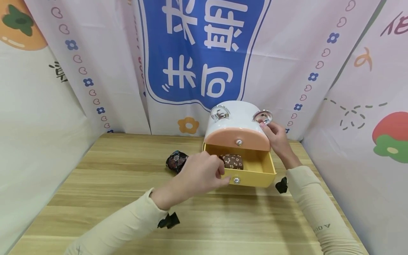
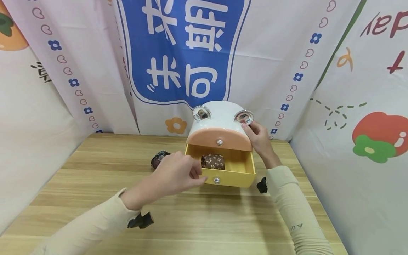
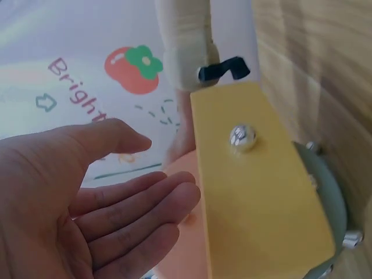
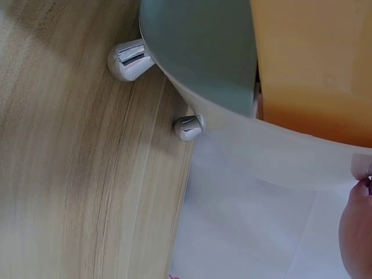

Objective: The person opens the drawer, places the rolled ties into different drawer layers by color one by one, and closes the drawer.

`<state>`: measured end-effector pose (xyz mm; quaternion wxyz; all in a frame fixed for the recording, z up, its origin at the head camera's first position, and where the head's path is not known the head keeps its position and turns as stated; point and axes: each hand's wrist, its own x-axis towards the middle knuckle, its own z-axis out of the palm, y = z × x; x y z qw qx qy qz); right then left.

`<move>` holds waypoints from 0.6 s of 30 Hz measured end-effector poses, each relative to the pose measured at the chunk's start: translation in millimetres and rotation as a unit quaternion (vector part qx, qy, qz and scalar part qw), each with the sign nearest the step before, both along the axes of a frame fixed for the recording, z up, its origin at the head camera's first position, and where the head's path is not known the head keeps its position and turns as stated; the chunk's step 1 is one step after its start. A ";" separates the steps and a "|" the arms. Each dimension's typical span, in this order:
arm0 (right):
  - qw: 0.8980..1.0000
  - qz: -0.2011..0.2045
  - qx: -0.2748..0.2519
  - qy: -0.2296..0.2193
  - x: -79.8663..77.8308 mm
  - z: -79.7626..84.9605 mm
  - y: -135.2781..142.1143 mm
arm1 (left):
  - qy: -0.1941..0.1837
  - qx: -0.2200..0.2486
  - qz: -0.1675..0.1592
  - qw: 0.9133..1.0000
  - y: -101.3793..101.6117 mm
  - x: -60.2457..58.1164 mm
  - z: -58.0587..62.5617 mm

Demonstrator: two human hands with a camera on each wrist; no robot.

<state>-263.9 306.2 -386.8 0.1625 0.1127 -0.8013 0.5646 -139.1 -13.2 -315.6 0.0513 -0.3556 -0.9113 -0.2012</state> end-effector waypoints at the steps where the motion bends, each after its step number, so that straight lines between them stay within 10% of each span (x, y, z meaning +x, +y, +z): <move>1: 1.000 -0.001 0.004 -0.003 0.1 0.5 0.7 | -0.003 0.003 -0.006 1.000 1.0 1.7 -3.4; 18: 1.000 -0.005 0.009 -0.022 0.7 1.9 0.7 | -0.032 0.028 0.005 0.999 22.2 18.3 -60.8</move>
